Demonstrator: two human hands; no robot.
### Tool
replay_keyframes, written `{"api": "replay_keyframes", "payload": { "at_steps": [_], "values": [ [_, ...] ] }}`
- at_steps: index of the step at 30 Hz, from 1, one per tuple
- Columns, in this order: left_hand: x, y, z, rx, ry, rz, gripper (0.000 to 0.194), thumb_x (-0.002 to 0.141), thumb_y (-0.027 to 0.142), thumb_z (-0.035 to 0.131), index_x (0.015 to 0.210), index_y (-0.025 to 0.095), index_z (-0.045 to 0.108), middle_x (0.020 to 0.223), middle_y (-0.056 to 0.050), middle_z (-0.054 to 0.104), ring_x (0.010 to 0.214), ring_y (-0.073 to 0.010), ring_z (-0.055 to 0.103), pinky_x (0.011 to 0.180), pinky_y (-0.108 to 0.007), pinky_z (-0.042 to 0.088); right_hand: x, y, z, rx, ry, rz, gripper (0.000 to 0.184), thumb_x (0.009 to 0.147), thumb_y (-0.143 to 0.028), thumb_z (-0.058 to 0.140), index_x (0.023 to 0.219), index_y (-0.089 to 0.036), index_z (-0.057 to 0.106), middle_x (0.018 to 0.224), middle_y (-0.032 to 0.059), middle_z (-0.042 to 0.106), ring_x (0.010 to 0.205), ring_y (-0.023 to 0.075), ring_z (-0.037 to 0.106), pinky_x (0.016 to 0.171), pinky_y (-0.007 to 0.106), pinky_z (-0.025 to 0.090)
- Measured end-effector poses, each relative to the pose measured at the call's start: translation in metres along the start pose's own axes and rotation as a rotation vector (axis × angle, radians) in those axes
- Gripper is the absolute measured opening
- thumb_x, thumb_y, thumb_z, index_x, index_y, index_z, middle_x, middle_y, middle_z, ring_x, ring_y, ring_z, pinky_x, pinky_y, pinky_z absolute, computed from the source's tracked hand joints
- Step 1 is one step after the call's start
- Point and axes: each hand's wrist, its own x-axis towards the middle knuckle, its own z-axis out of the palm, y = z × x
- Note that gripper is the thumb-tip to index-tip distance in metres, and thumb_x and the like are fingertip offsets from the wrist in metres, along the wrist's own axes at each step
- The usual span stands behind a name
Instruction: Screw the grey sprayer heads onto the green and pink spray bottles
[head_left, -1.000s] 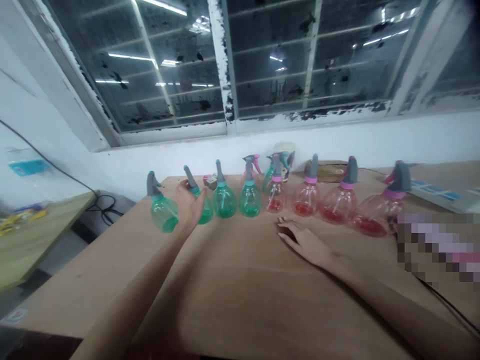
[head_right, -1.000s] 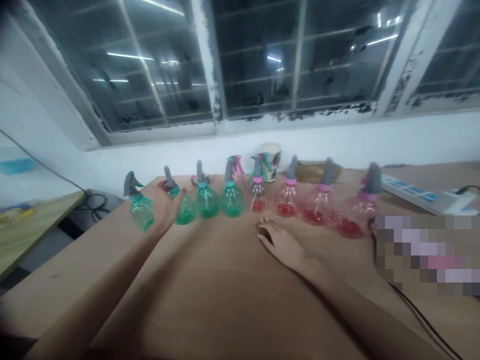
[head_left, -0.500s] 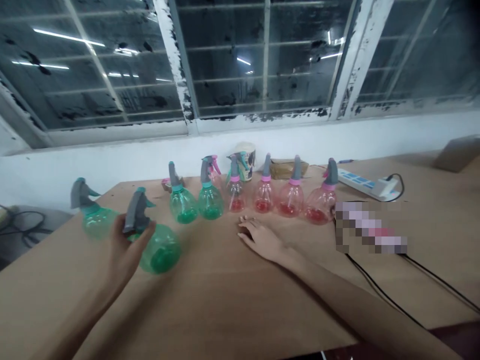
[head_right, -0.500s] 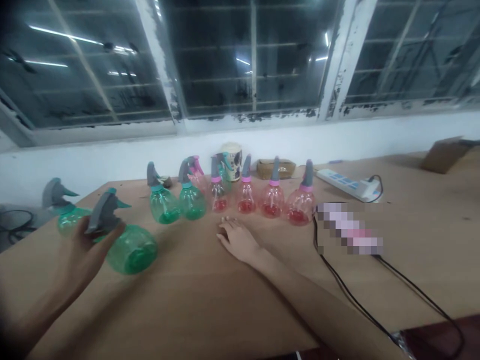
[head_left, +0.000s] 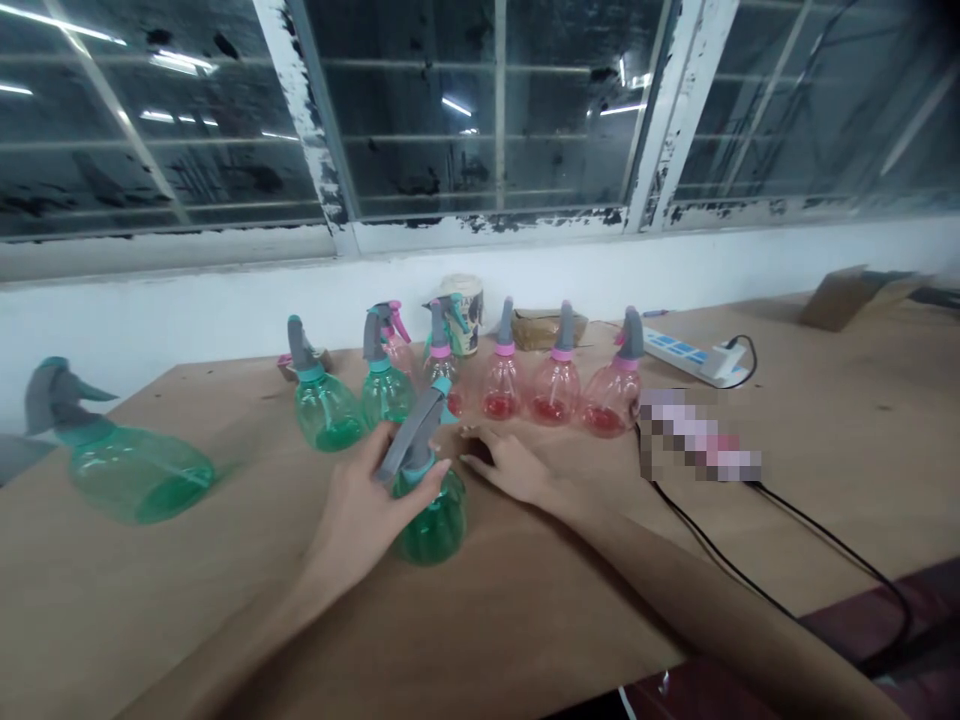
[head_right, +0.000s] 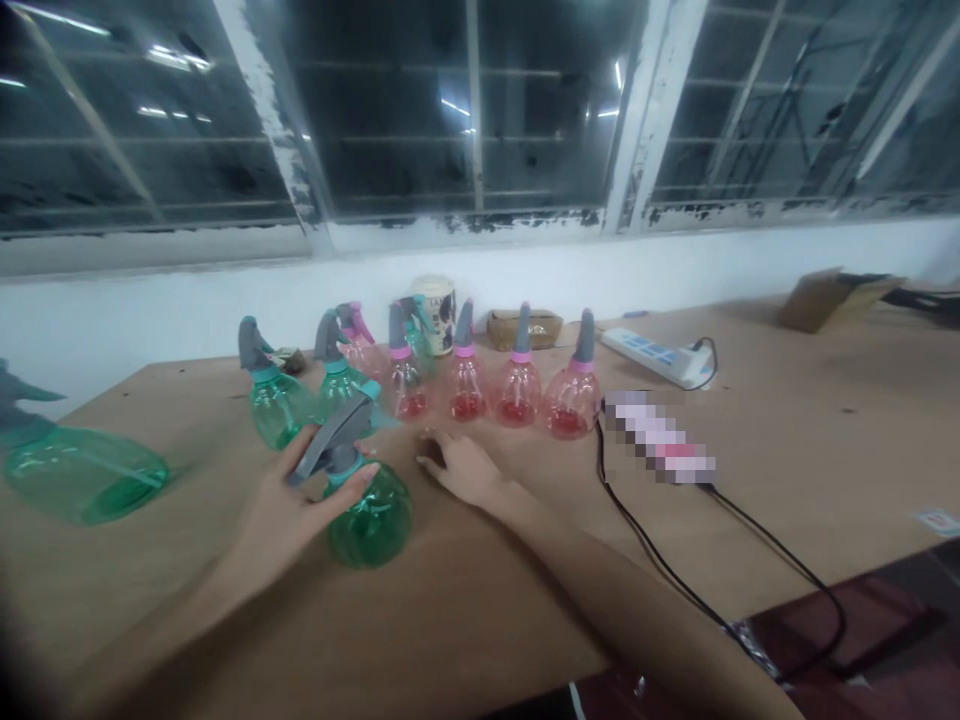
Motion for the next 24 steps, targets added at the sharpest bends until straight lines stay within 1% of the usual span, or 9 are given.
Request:
{"api": "replay_keyframes", "payload": {
  "at_steps": [4,7,10,13,15,17,19,21,24],
  "values": [
    [-0.002,0.002,0.005,-0.085,-0.021,-0.003,0.030,0.070,0.041,0.064,0.091,0.026,0.049,0.079,0.003,0.062,0.074,-0.0179,0.061,0.069,-0.032,0.048,0.001,0.004,-0.001,0.010,0.026,-0.007,0.029,0.084,-0.025,0.051,0.111,-0.016,0.052,0.111,0.0107,0.061,0.104,0.0207,0.057,0.088,0.036,0.044],
    [0.000,0.005,0.008,-0.104,-0.009,-0.018,0.037,0.070,0.041,0.064,0.097,0.026,0.043,0.084,0.002,0.058,0.077,-0.0182,0.060,0.069,-0.032,0.048,0.001,0.004,0.000,0.011,0.028,-0.021,0.030,0.082,-0.023,0.052,0.111,-0.016,0.052,0.111,0.0107,0.061,0.106,0.0206,0.056,0.089,0.036,0.044],
    [0.006,0.011,0.011,-0.123,0.018,0.008,0.051,0.067,0.040,0.066,0.109,0.028,0.039,0.102,-0.004,0.055,0.088,-0.0219,0.059,0.074,-0.035,0.049,0.000,0.003,0.000,0.023,0.026,-0.024,0.029,0.081,-0.021,0.052,0.110,-0.018,0.052,0.112,0.0094,0.061,0.106,0.0202,0.056,0.090,0.036,0.043],
    [0.013,0.015,0.014,-0.219,-0.040,0.060,0.060,0.068,0.034,0.064,0.121,0.032,0.034,0.116,-0.006,0.052,0.102,-0.0247,0.056,0.083,-0.037,0.047,0.000,0.003,0.000,0.037,0.024,-0.012,0.028,0.082,-0.021,0.052,0.110,-0.019,0.052,0.111,0.0082,0.061,0.104,0.0202,0.057,0.089,0.037,0.044],
    [0.017,0.015,0.015,-0.281,-0.100,0.059,0.058,0.070,0.029,0.060,0.123,0.033,0.036,0.108,-0.005,0.057,0.095,-0.0226,0.059,0.080,-0.036,0.048,-0.001,0.003,0.001,0.037,0.023,0.001,0.028,0.082,-0.022,0.051,0.110,-0.020,0.052,0.109,0.0081,0.062,0.103,0.0204,0.057,0.087,0.036,0.045],
    [0.018,0.016,0.016,-0.307,-0.139,0.025,0.051,0.071,0.023,0.056,0.119,0.031,0.042,0.088,-0.002,0.060,0.076,-0.0194,0.061,0.069,-0.032,0.050,-0.001,0.003,0.001,0.030,0.022,0.011,0.029,0.082,-0.023,0.051,0.110,-0.020,0.052,0.108,0.0082,0.062,0.103,0.0206,0.058,0.087,0.036,0.045],
    [0.019,0.020,0.016,-0.297,-0.159,-0.014,0.040,0.069,0.019,0.053,0.108,0.028,0.051,0.067,0.002,0.054,0.058,-0.0156,0.054,0.055,-0.027,0.046,-0.001,0.003,0.001,0.026,0.020,0.014,0.029,0.082,-0.024,0.051,0.110,-0.020,0.052,0.108,0.0082,0.063,0.103,0.0208,0.058,0.086,0.037,0.045],
    [0.020,0.024,0.016,-0.275,-0.187,-0.038,0.026,0.066,0.016,0.051,0.090,0.025,0.055,0.055,0.006,0.042,0.048,-0.0118,0.044,0.047,-0.023,0.039,0.000,0.003,0.001,0.032,0.015,0.011,0.029,0.082,-0.023,0.052,0.110,-0.020,0.052,0.109,0.0082,0.062,0.103,0.0209,0.058,0.086,0.037,0.045],
    [0.023,0.031,0.014,-0.267,-0.234,-0.054,0.011,0.063,0.013,0.049,0.068,0.022,0.046,0.051,0.007,0.032,0.044,-0.0088,0.033,0.042,-0.021,0.031,-0.001,0.002,0.000,0.038,0.004,0.017,0.028,0.081,-0.023,0.052,0.109,-0.020,0.053,0.108,0.0084,0.062,0.101,0.0209,0.059,0.085,0.036,0.045]
  ]
}}
